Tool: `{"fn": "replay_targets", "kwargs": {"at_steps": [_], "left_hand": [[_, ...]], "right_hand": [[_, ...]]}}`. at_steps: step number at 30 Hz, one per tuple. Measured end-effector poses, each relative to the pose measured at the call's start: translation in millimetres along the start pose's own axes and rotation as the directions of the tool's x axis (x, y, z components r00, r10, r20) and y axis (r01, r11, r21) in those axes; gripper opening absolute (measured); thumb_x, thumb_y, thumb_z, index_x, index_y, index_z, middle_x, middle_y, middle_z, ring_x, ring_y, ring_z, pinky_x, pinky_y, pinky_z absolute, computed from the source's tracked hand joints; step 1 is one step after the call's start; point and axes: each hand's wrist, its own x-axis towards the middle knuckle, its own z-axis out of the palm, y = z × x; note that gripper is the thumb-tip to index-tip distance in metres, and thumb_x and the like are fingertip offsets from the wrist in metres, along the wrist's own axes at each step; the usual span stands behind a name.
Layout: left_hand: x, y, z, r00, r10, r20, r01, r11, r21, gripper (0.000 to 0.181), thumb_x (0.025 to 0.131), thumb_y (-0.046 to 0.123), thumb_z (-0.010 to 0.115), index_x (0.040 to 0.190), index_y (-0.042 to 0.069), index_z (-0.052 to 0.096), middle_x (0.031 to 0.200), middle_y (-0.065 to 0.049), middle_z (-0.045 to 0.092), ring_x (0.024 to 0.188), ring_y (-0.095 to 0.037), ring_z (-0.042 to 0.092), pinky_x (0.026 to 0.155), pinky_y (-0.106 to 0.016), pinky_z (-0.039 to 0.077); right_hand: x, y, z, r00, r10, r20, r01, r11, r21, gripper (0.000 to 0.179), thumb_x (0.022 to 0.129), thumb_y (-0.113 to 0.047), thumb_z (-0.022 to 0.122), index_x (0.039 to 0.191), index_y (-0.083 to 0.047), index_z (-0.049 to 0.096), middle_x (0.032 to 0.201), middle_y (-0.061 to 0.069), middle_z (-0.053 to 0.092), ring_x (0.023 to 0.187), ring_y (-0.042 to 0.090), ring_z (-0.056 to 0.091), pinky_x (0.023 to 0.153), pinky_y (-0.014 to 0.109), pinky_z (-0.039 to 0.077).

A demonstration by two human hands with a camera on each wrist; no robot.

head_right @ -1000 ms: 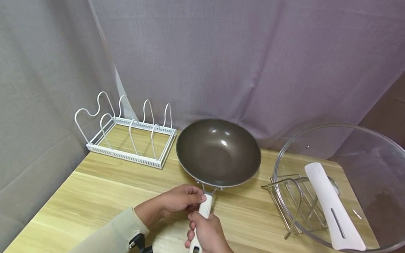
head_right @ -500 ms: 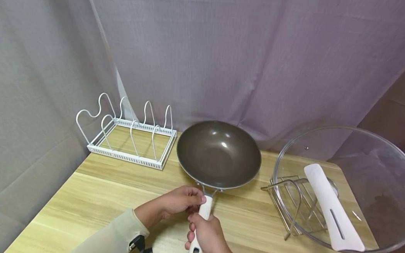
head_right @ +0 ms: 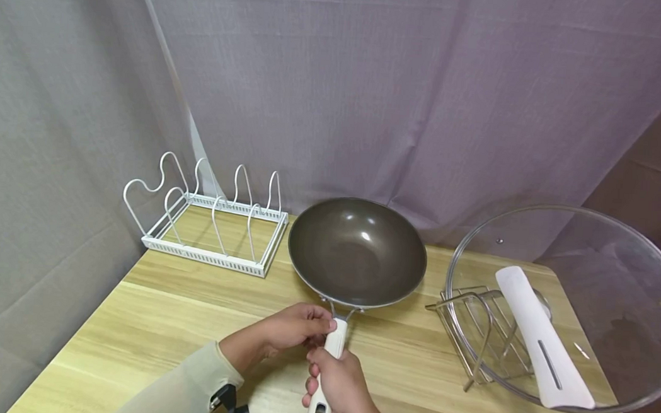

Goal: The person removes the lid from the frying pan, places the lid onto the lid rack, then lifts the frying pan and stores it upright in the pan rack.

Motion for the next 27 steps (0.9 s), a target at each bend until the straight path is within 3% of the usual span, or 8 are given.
{"fn": "replay_targets", "kwargs": {"at_steps": [27], "left_hand": [[-1.9, 7.6, 1.6, 1.000, 0.011, -0.012, -0.011, 1.000, -0.003, 0.024, 0.103, 0.022, 0.062, 0.103, -0.001, 0.068, 0.087, -0.010, 0.072, 0.073, -0.018, 0.067, 0.063, -0.027, 0.052]], "right_hand": [[-5.6, -11, -3, 0.999, 0.013, 0.036, -0.015, 0.999, 0.035, 0.018, 0.092, -0.014, 0.060, 0.102, -0.006, 0.047, 0.063, -0.007, 0.048, 0.048, 0.003, 0.048, 0.045, 0.022, 0.049]]}}
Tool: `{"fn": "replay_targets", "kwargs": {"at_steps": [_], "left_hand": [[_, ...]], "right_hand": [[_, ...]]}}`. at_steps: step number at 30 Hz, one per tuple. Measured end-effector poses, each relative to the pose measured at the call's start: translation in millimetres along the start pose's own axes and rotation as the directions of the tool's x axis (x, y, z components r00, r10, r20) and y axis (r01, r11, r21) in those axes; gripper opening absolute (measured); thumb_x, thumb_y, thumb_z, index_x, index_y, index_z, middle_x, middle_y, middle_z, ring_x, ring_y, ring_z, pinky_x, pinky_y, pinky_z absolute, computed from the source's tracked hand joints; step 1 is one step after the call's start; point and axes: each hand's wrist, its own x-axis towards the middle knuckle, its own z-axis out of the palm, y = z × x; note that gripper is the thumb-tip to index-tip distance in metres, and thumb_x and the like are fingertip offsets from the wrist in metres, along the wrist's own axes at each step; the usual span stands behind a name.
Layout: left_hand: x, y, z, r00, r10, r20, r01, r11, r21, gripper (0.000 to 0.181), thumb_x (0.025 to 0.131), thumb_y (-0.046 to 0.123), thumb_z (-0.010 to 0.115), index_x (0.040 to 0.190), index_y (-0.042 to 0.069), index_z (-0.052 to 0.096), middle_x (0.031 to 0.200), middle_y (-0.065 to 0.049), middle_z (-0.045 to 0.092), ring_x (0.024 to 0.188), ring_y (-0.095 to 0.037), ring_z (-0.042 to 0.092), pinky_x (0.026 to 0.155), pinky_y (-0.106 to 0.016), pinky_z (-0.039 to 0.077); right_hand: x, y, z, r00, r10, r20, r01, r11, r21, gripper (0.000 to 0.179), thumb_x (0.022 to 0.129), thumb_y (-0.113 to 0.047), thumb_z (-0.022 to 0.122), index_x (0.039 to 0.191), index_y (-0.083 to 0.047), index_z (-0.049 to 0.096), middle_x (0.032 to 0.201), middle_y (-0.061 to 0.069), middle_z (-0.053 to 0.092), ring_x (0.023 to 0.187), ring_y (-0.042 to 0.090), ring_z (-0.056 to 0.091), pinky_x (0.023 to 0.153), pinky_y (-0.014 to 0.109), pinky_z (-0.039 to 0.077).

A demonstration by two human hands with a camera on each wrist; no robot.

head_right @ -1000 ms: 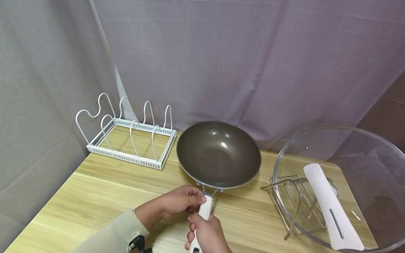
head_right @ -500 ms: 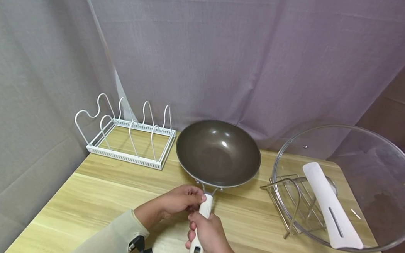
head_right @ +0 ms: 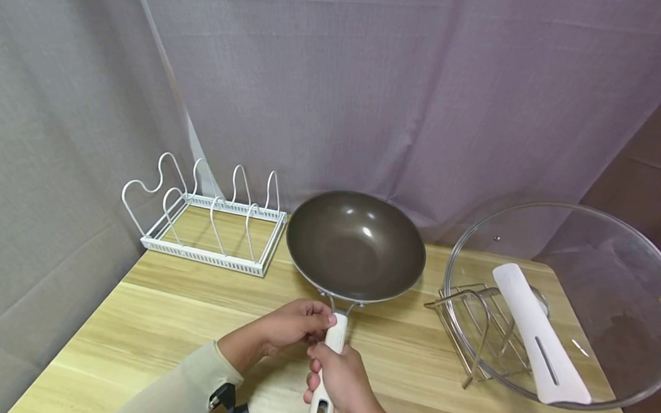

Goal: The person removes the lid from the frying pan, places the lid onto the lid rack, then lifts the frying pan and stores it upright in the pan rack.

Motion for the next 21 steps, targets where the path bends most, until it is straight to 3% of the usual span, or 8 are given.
{"fn": "replay_targets", "kwargs": {"at_steps": [14, 21], "left_hand": [[0.5, 2.6, 0.7, 1.000, 0.022, 0.010, -0.022, 0.999, -0.027, 0.024, 0.103, 0.020, 0.061, 0.104, -0.003, 0.068, 0.087, -0.008, 0.071, 0.073, -0.017, 0.066, 0.063, -0.026, 0.051], [1.1, 4.7, 0.3, 0.999, 0.036, 0.026, -0.035, 0.998, -0.044, 0.025, 0.104, 0.020, 0.060, 0.102, -0.004, 0.067, 0.088, -0.008, 0.071, 0.075, -0.017, 0.066, 0.064, -0.026, 0.051]], "right_hand": [[-2.6, -2.9, -0.8, 1.000, -0.012, 0.024, 0.011, 1.000, 0.020, 0.014, 0.093, -0.012, 0.058, 0.098, -0.007, 0.046, 0.061, -0.008, 0.047, 0.046, 0.003, 0.048, 0.044, 0.021, 0.049], [-2.0, -4.2, -1.0, 0.999, -0.022, 0.031, 0.021, 0.999, 0.037, 0.027, 0.094, -0.013, 0.058, 0.114, 0.001, 0.045, 0.066, -0.008, 0.045, 0.048, 0.001, 0.045, 0.044, 0.021, 0.048]]}}
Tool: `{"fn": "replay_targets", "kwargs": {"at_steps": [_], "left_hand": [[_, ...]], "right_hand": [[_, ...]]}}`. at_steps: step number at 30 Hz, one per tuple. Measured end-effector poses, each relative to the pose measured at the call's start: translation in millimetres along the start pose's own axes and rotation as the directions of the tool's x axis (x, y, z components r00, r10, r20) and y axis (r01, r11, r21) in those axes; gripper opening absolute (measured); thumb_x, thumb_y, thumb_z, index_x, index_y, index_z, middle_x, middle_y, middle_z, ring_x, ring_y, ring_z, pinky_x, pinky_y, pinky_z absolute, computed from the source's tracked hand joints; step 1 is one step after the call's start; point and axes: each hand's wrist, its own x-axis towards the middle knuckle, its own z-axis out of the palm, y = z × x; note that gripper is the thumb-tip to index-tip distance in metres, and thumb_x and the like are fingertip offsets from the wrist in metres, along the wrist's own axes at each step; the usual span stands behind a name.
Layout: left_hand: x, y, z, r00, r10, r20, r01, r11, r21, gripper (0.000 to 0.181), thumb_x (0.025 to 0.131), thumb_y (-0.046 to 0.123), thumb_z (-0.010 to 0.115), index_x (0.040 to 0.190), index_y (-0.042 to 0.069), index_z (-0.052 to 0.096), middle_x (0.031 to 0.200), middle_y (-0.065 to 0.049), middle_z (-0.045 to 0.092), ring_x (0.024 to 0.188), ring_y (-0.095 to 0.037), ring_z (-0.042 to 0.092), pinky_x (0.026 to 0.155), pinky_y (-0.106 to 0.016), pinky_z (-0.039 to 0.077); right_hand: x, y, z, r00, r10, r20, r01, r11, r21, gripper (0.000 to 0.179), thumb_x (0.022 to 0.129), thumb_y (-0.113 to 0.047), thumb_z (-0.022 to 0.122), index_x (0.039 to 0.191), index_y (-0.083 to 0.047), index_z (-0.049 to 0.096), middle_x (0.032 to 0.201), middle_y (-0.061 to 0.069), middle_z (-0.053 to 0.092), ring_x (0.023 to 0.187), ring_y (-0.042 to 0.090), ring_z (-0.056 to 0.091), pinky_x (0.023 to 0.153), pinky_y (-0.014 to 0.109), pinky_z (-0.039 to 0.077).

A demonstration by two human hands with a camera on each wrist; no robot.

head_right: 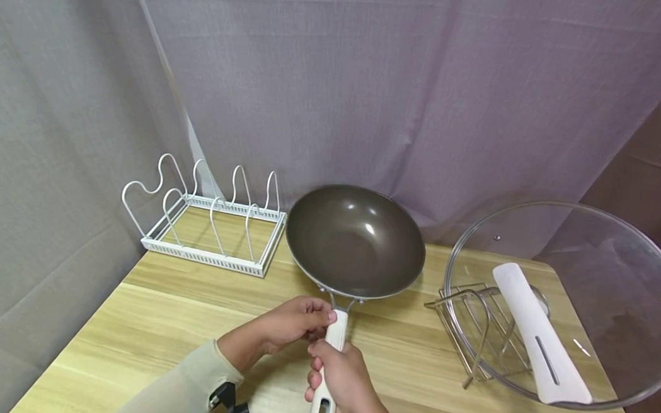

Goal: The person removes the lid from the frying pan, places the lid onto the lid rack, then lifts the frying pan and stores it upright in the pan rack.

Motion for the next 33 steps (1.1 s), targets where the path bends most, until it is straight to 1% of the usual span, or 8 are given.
{"fn": "replay_targets", "kwargs": {"at_steps": [2, 7, 13, 20, 25, 30, 33], "left_hand": [[-0.4, 1.2, -0.3, 1.000, -0.001, 0.004, 0.001, 1.000, 0.002, 0.025, 0.104, 0.020, 0.059, 0.104, -0.005, 0.067, 0.088, -0.008, 0.070, 0.075, -0.016, 0.066, 0.064, -0.026, 0.051], [-1.6, 3.5, -1.2, 1.000, -0.004, 0.010, 0.004, 1.000, 0.008, 0.027, 0.105, 0.020, 0.058, 0.108, -0.006, 0.066, 0.090, -0.007, 0.071, 0.077, -0.016, 0.066, 0.066, -0.026, 0.051], [-3.5, 6.9, -1.3, 1.000, 0.009, 0.014, -0.009, 1.000, 0.001, 0.027, 0.105, 0.019, 0.058, 0.106, -0.007, 0.065, 0.088, -0.006, 0.070, 0.076, -0.016, 0.065, 0.065, -0.026, 0.050], [-5.8, 11.1, -1.0, 1.000, 0.018, 0.008, -0.018, 1.000, -0.002, 0.026, 0.105, 0.019, 0.057, 0.105, -0.007, 0.066, 0.087, -0.006, 0.070, 0.076, -0.016, 0.064, 0.065, -0.026, 0.050], [-5.7, 11.0, -2.0, 1.000, 0.019, 0.017, -0.018, 1.000, -0.012, 0.025, 0.105, 0.017, 0.057, 0.103, -0.006, 0.065, 0.085, -0.005, 0.069, 0.075, -0.015, 0.064, 0.065, -0.026, 0.051], [-6.8, 13.7, -2.2, 1.000, 0.020, 0.023, -0.020, 1.000, -0.018, 0.026, 0.105, 0.017, 0.057, 0.106, -0.007, 0.064, 0.086, -0.006, 0.069, 0.076, -0.015, 0.064, 0.065, -0.026, 0.051], [-8.2, 15.5, -1.8, 1.000, 0.023, 0.020, -0.022, 1.000, -0.017, 0.026, 0.105, 0.017, 0.057, 0.108, -0.008, 0.064, 0.087, -0.007, 0.070, 0.077, -0.016, 0.064, 0.065, -0.026, 0.051]], "right_hand": [[-0.1, 0, 0, 1.000, 0.000, 0.004, 0.000, 1.000, 0.007, 0.029, 0.095, -0.013, 0.057, 0.116, 0.001, 0.044, 0.066, -0.008, 0.045, 0.048, 0.001, 0.045, 0.044, 0.021, 0.047], [0.0, -1, 1, 1.000, -0.001, 0.015, 0.001, 1.000, 0.015, 0.027, 0.093, -0.012, 0.058, 0.114, 0.001, 0.045, 0.064, -0.009, 0.045, 0.047, 0.002, 0.045, 0.043, 0.021, 0.047], [0.7, -1, 0, 0.999, -0.003, 0.032, 0.002, 1.000, 0.020, 0.033, 0.091, -0.013, 0.061, 0.116, 0.002, 0.045, 0.063, -0.009, 0.045, 0.046, 0.002, 0.045, 0.043, 0.021, 0.047], [0.3, -4, 2, 0.999, -0.008, 0.035, 0.007, 0.999, 0.042, 0.023, 0.089, -0.011, 0.060, 0.106, -0.005, 0.046, 0.062, -0.010, 0.044, 0.045, 0.003, 0.045, 0.043, 0.021, 0.046], [-0.1, -4, 3, 0.999, -0.008, 0.053, 0.005, 0.999, 0.051, 0.024, 0.090, -0.012, 0.060, 0.107, -0.004, 0.045, 0.062, -0.010, 0.042, 0.045, 0.002, 0.044, 0.043, 0.021, 0.046], [-0.6, -5, 3, 0.997, -0.019, 0.070, 0.014, 0.996, 0.085, 0.017, 0.091, -0.010, 0.058, 0.101, -0.009, 0.044, 0.062, -0.010, 0.042, 0.044, 0.002, 0.045, 0.042, 0.020, 0.046], [-0.8, -5, 3, 0.996, -0.021, 0.085, 0.013, 0.995, 0.098, 0.019, 0.091, -0.010, 0.058, 0.103, -0.009, 0.044, 0.062, -0.011, 0.042, 0.044, 0.001, 0.045, 0.042, 0.019, 0.046]]}}
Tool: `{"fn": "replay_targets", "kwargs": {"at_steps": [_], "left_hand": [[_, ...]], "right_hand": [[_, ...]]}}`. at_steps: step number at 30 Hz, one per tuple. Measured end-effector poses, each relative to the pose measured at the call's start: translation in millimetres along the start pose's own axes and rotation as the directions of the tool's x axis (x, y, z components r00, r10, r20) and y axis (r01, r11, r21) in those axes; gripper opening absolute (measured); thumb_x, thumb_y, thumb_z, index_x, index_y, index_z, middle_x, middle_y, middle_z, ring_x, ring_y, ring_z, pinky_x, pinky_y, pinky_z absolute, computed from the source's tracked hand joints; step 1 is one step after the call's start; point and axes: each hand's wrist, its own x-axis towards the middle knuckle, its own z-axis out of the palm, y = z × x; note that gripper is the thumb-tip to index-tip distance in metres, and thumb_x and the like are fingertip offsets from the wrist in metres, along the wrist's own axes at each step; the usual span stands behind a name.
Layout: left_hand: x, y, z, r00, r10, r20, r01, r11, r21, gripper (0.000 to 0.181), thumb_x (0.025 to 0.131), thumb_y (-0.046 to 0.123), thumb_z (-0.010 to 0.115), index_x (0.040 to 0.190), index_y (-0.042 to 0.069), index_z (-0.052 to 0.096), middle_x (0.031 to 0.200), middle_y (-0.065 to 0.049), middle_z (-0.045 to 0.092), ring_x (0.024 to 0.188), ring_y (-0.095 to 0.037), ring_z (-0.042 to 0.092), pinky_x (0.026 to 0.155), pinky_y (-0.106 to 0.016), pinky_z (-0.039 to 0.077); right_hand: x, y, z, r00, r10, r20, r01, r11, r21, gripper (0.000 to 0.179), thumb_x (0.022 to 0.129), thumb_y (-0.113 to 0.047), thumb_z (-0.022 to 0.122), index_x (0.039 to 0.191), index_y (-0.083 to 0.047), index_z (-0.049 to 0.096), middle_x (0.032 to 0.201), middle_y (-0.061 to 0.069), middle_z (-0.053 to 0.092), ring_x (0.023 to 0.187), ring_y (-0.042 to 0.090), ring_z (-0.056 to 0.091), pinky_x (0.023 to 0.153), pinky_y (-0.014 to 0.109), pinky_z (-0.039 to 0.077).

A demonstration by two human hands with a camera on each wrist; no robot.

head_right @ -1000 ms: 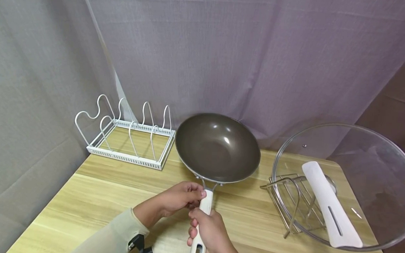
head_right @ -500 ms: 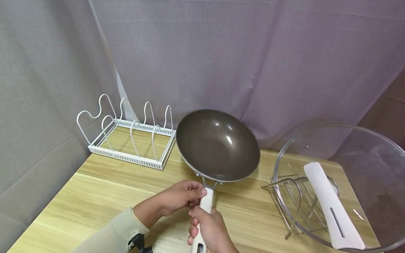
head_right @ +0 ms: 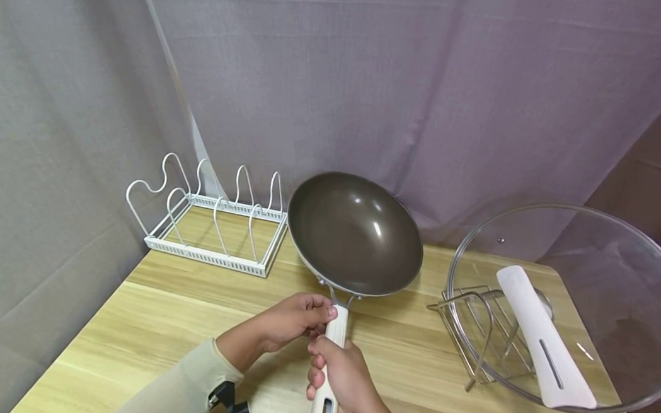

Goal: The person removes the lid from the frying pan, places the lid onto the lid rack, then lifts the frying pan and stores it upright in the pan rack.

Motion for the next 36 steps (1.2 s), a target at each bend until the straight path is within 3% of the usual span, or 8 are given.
{"fn": "replay_targets", "kwargs": {"at_steps": [4, 21, 36], "left_hand": [[-0.8, 1.3, 0.3, 1.000, 0.004, -0.002, -0.004, 1.000, 0.001, 0.027, 0.105, 0.017, 0.057, 0.110, -0.009, 0.065, 0.087, -0.007, 0.070, 0.077, -0.016, 0.065, 0.065, -0.026, 0.051], [2.1, -1.0, -1.2, 0.999, 0.032, -0.006, -0.032, 0.999, -0.010, 0.025, 0.105, 0.020, 0.058, 0.099, -0.003, 0.066, 0.085, -0.006, 0.069, 0.074, -0.014, 0.063, 0.064, -0.025, 0.051], [0.2, 1.6, 0.0, 0.999, 0.044, 0.004, -0.044, 0.999, -0.004, 0.026, 0.106, 0.020, 0.056, 0.099, -0.003, 0.065, 0.083, -0.004, 0.067, 0.074, -0.014, 0.060, 0.065, -0.025, 0.050]], "right_hand": [[0.0, -0.9, -0.4, 1.000, 0.000, 0.031, 0.000, 1.000, 0.010, 0.023, 0.091, -0.009, 0.057, 0.109, -0.006, 0.043, 0.062, -0.012, 0.040, 0.044, 0.000, 0.043, 0.042, 0.018, 0.045], [-3.5, -5.4, 0.2, 0.991, -0.017, 0.131, 0.001, 0.993, 0.120, 0.008, 0.095, -0.005, 0.048, 0.097, -0.011, 0.043, 0.060, -0.011, 0.041, 0.043, -0.001, 0.044, 0.041, 0.016, 0.045], [-3.9, -4.7, -3.6, 0.968, -0.036, 0.249, -0.012, 0.982, 0.188, 0.009, 0.095, -0.005, 0.047, 0.097, -0.013, 0.043, 0.060, -0.013, 0.044, 0.043, -0.002, 0.048, 0.043, 0.016, 0.046]]}}
